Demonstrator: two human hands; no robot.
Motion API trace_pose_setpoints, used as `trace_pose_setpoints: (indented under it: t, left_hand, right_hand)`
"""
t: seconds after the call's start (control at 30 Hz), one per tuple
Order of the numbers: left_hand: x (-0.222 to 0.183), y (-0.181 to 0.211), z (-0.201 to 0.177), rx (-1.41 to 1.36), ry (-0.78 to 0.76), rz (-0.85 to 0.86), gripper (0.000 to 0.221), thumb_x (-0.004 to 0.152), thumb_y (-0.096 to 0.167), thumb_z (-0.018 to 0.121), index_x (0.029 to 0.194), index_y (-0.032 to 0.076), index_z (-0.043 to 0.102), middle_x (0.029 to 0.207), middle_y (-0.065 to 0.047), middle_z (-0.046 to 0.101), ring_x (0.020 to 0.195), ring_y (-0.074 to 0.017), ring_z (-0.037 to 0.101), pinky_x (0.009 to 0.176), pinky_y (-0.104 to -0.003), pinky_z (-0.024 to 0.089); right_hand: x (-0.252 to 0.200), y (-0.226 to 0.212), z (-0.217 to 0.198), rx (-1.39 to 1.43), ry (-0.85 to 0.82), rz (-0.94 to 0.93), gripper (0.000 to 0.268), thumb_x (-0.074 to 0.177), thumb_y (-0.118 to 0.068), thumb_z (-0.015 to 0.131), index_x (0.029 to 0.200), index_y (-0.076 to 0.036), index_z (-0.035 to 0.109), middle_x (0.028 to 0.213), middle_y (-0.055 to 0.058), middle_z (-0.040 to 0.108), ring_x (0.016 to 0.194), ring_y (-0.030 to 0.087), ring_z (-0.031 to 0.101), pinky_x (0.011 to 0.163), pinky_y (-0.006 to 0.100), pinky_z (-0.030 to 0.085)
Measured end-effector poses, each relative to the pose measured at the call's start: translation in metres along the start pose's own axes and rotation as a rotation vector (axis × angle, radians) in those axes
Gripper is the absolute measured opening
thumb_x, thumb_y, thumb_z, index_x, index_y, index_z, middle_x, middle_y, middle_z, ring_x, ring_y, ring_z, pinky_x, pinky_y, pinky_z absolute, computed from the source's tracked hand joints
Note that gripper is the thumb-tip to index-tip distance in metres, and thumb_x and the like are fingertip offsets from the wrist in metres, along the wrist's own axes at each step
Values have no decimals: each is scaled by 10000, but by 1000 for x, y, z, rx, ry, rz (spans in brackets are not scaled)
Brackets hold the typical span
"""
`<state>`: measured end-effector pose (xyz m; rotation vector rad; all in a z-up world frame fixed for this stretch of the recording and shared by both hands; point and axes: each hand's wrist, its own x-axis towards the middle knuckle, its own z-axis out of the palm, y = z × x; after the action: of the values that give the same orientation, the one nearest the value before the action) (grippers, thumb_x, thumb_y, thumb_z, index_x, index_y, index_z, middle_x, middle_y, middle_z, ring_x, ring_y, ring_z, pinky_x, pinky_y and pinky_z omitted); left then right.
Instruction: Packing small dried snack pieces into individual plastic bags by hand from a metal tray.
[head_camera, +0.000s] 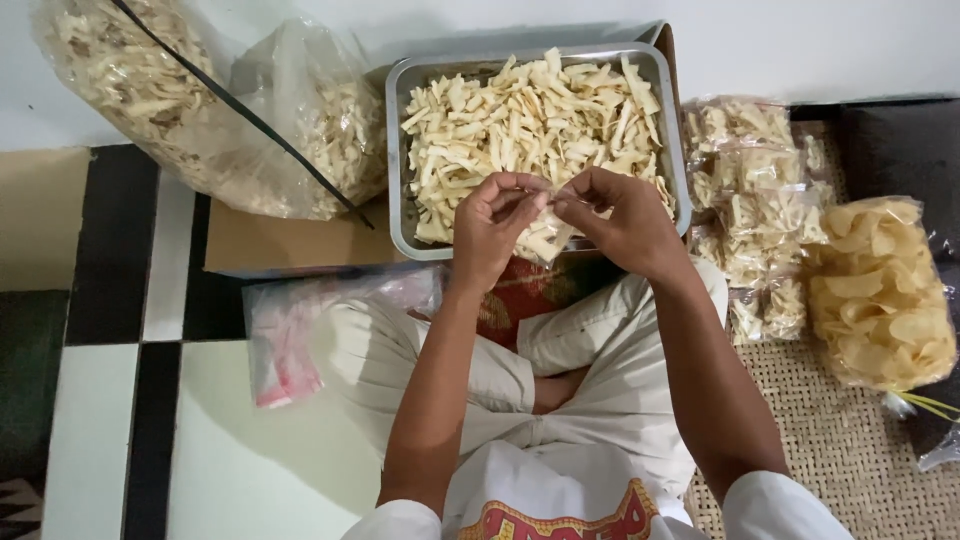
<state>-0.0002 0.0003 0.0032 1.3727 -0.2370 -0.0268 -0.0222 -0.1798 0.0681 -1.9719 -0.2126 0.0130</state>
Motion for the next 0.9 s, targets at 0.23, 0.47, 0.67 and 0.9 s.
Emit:
trace_pose_setpoints:
  t: [0.23, 0.47, 0.67, 0.9]
  left_hand:
    - [-1, 2, 1, -9, 14, -7, 197, 925, 146, 748, 1084, 50, 685, 1023, -159, 738, 989, -183, 705, 848, -300, 584]
    - [-1, 2, 1, -20, 15, -31, 196, 919, 167, 759, 1080, 76, 694, 992, -131, 747, 969, -140, 694, 821, -274, 584]
    - [-1, 1, 1, -4, 16, -35, 203, 914, 172, 760, 1082, 79, 694, 1003, -133, 746, 960, -129, 684, 799, -264, 582]
    - [0, 4, 2, 9, -7, -18, 195, 924, 191, 756, 1076, 86, 694, 992, -136, 754, 917, -115, 689, 762, -248, 583]
  right_hand:
    - [1, 12, 2, 20, 17, -38, 142, 927, -151, 763, 927, -20, 707, 718, 109, 644, 739, 180, 585, 759, 309, 482]
    - [-2, 5, 4, 34, 24, -14, 111, 908, -137, 768, 905, -44, 706, 705, 63, 635, 735, 140, 573, 752, 281, 473]
    - [1, 13, 5, 30, 35, -47, 99, 924, -112, 751, 896, -31, 701, 688, 77, 613, 718, 151, 542, 740, 291, 449]
    - [1, 12, 5, 32, 44, -51, 87, 919, -127, 766, 880, -75, 709, 662, 28, 610, 696, 110, 537, 737, 261, 445]
